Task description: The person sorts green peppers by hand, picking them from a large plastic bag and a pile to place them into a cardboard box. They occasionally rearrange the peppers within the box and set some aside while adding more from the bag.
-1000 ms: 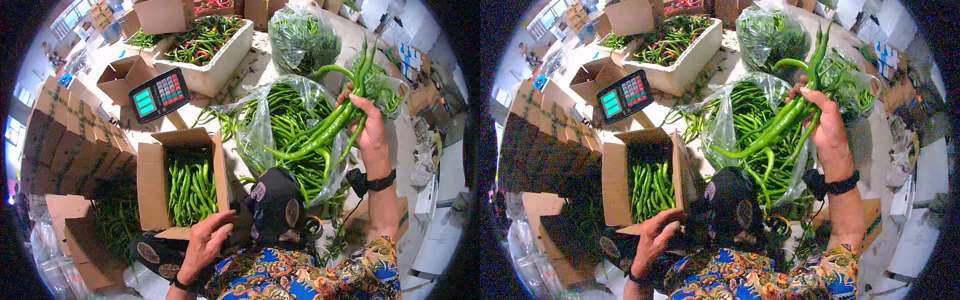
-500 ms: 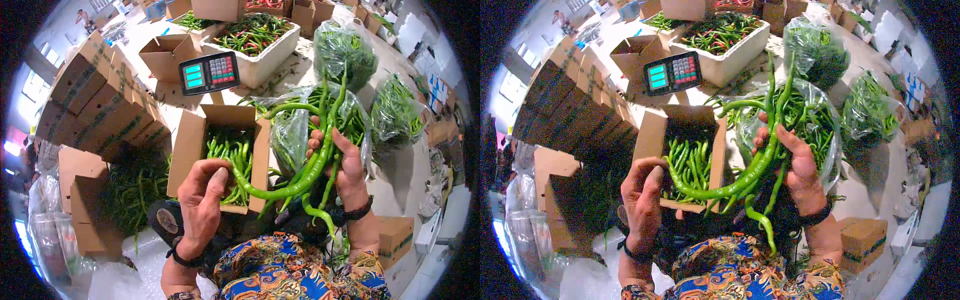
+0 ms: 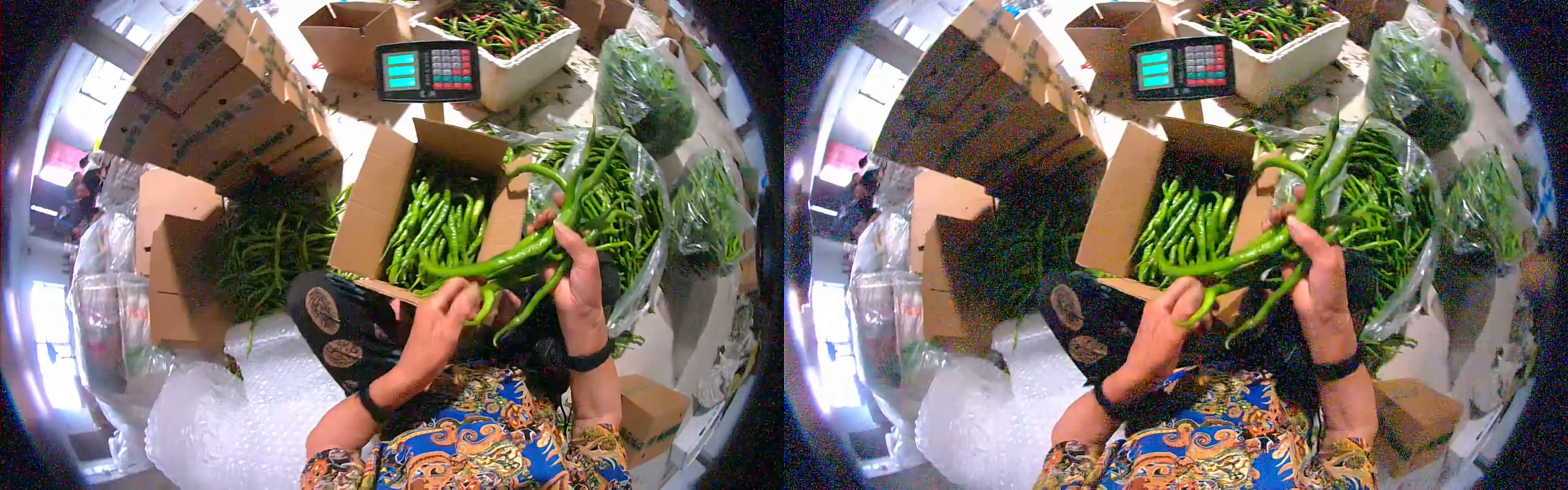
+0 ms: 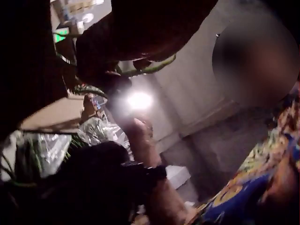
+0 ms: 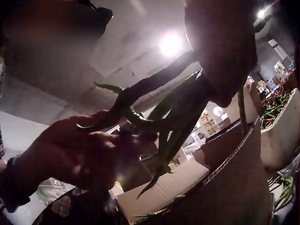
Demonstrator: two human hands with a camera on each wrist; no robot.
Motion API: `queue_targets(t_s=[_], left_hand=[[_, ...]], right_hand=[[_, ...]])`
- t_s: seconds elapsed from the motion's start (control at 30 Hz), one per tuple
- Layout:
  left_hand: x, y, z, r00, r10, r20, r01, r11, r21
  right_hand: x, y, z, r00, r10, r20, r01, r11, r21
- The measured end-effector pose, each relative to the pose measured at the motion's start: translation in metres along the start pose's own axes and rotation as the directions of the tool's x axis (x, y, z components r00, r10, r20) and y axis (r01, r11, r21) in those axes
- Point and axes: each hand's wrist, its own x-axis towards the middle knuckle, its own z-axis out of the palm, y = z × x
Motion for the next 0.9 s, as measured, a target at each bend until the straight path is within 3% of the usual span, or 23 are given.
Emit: queue_targets(t_s=[0.03, 0.07, 0.1, 0.17, 0.2, 0.23, 0.3, 0.37, 0.4, 0.43, 0.47, 0.5, 0.53, 0.57, 0.6, 0.63, 0.67, 0.7, 0.73, 0.77, 0.83, 0.87, 0.9], left_hand=[[0.009, -0.009, 0.002, 0.987, -0.158, 0.024, 0.154, 0.902, -0.402], [0.016, -0.019, 0.003, 0.954, -0.282, 0.106, 0.267, 0.629, -0.730], [0.017, -0.019, 0.004, 0.942, -0.322, 0.094, 0.275, 0.580, -0.767], [0.017, -0.015, 0.013, 0.951, -0.303, -0.058, 0.166, 0.660, -0.733], [0.020, -0.009, 0.011, 0.949, -0.307, -0.066, 0.164, 0.664, -0.729], [0.025, -0.003, 0.008, 0.941, -0.336, -0.041, 0.198, 0.644, -0.739], [0.032, -0.002, 0.004, 0.930, -0.367, -0.013, 0.235, 0.622, -0.747], [0.038, -0.009, -0.003, 0.972, -0.231, 0.051, 0.236, 0.925, -0.298], [0.042, -0.010, -0.010, 0.938, -0.284, 0.198, 0.337, 0.878, -0.339], [0.045, -0.009, -0.011, 0.937, -0.287, 0.198, 0.340, 0.878, -0.338], [0.048, -0.008, -0.013, 0.931, -0.295, 0.214, 0.355, 0.869, -0.346], [0.050, -0.007, -0.014, 0.925, -0.302, 0.230, 0.369, 0.861, -0.351], [0.054, -0.009, -0.010, 0.939, -0.309, 0.153, 0.345, 0.824, -0.449], [0.058, -0.010, -0.010, 0.937, -0.312, 0.157, 0.349, 0.825, -0.445], [0.063, -0.011, -0.010, 0.929, -0.333, 0.164, 0.363, 0.725, -0.586], [0.066, -0.011, -0.010, 0.919, -0.354, 0.173, 0.365, 0.602, -0.711], [0.069, -0.009, -0.008, 0.935, -0.339, 0.106, 0.290, 0.557, -0.778], [0.071, -0.006, -0.012, 0.934, -0.342, 0.107, 0.293, 0.555, -0.778], [0.073, -0.002, -0.021, 0.941, -0.335, 0.054, 0.247, 0.567, -0.786], [0.075, 0.000, -0.030, 0.945, -0.328, 0.001, 0.201, 0.578, -0.791], [0.085, 0.001, -0.048, 0.929, -0.345, -0.136, 0.108, 0.603, -0.790], [0.090, -0.008, -0.066, 0.956, -0.289, -0.058, 0.128, 0.582, -0.803], [0.092, -0.017, -0.085, 0.973, -0.231, 0.020, 0.150, 0.561, -0.814]], right_hand=[[-0.004, 0.003, 0.003, 1.000, 0.003, 0.022, -0.001, 0.997, -0.072], [-0.009, 0.005, 0.008, 1.000, -0.018, -0.015, 0.016, 0.994, -0.107], [-0.012, 0.007, 0.011, 1.000, -0.009, -0.004, 0.008, 0.995, -0.097], [-0.018, 0.009, 0.014, 0.999, -0.039, -0.036, 0.029, 0.970, -0.240], [-0.022, 0.007, 0.018, 1.000, -0.023, 0.013, 0.026, 0.965, -0.261], [-0.022, 0.009, 0.018, 1.000, -0.015, 0.015, 0.019, 0.967, -0.256], [-0.023, 0.015, 0.015, 0.993, -0.111, 0.051, 0.122, 0.899, -0.420], [-0.024, 0.014, 0.017, 0.992, -0.130, -0.004, 0.117, 0.907, -0.404], [-0.026, 0.009, 0.018, 0.986, -0.141, 0.085, 0.164, 0.897, -0.412], [-0.027, 0.007, 0.019, 0.974, -0.147, 0.175, 0.208, 0.886, -0.413], [-0.023, 0.016, -0.031, 0.897, -0.114, 0.426, 0.441, 0.200, -0.875], [-0.025, 0.016, -0.027, 0.898, -0.115, 0.424, 0.439, 0.206, -0.875], [-0.029, 0.014, -0.016, 0.942, 0.023, 0.336, 0.196, 0.774, -0.602], [-0.033, 0.015, -0.004, 0.923, 0.188, 0.337, -0.172, 0.982, -0.077], [-0.044, 0.023, 0.010, 0.981, 0.172, 0.085, -0.169, 0.984, -0.050], [-0.043, 0.024, 0.008, 0.982, 0.174, 0.080, -0.170, 0.984, -0.049], [-0.041, 0.026, 0.006, 0.985, 0.035, 0.171, 0.034, 0.922, -0.385], [-0.038, 0.029, 0.003, 0.952, -0.062, 0.300, 0.251, 0.718, -0.649], [-0.034, 0.027, 0.004, 0.961, -0.100, 0.256, 0.246, 0.731, -0.636], [-0.034, 0.016, 0.010, 0.993, 0.044, 0.108, 0.025, 0.822, -0.569], [-0.034, 0.000, 0.015, 0.994, 0.111, -0.019, -0.106, 0.874, -0.474], [-0.033, -0.007, 0.013, 0.998, -0.016, 0.058, 0.047, 0.807, -0.589], [-0.029, -0.018, 0.015, 0.992, 0.112, -0.053, -0.124, 0.896, -0.426]])
